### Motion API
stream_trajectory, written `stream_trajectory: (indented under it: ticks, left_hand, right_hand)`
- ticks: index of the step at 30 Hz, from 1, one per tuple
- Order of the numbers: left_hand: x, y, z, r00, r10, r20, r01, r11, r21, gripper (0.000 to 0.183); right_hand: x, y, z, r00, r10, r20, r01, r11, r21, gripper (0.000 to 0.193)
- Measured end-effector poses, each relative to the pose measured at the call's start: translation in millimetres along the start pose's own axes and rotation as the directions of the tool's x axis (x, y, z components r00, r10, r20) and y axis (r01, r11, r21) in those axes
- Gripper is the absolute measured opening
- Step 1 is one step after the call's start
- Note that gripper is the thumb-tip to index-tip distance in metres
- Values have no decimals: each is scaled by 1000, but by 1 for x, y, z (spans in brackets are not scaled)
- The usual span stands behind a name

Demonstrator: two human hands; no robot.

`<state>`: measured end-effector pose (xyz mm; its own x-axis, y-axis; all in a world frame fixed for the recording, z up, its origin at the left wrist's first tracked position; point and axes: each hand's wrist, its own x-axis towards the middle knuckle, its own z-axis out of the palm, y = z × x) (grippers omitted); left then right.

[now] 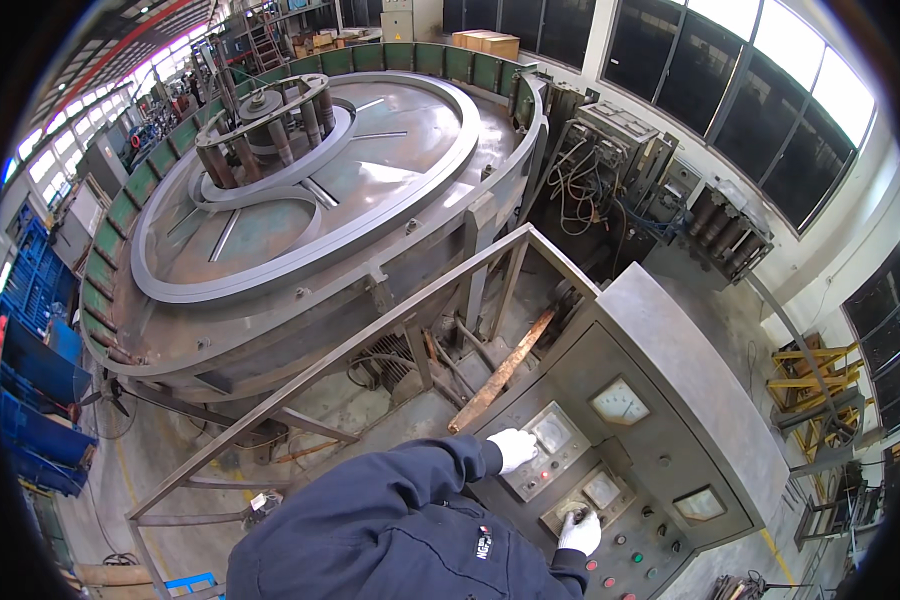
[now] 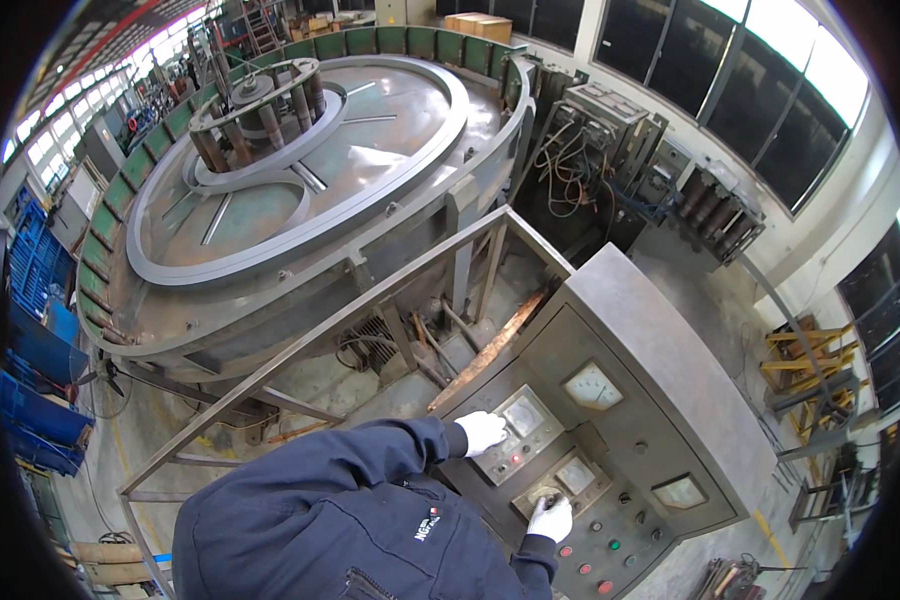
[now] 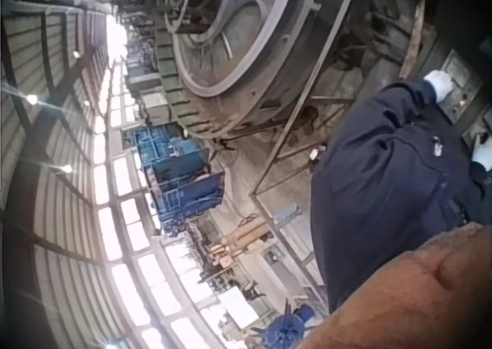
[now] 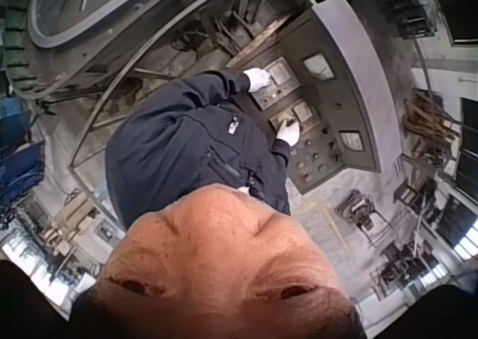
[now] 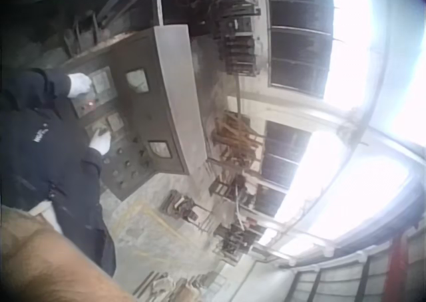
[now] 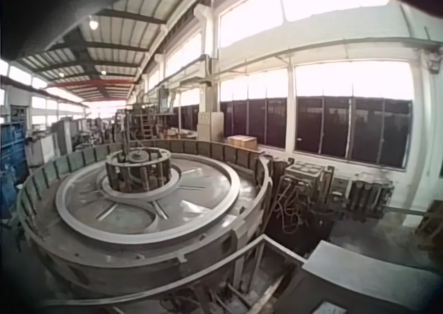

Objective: Operating a large vertical boring mill using a control panel.

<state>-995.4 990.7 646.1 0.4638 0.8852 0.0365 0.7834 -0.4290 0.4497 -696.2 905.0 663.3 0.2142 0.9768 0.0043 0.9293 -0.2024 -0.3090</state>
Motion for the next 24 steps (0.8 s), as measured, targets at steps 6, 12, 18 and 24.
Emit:
stream_trajectory:
  ticks: [6,12,18,24]
  left_hand:
    - [-1,5,-10,999,29,16,-29,999,37,15]
    - [-2,4,-9,999,28,22,-28,999,40,15]
    - [-2,7,-17,997,56,49,-60,996,68,15]
    - [-2,9,-20,997,59,48,-62,996,66,14]
  right_hand:
    - [0,2,2,1000,9,16,-9,1000,-3,33]
    - [0,-2,-2,1000,11,8,-11,1000,-1,35]
    - [-1,-3,-5,1000,12,16,-12,1000,-3,32]
    - [-2,1,1,1000,-5,-18,5,1000,-18,24]
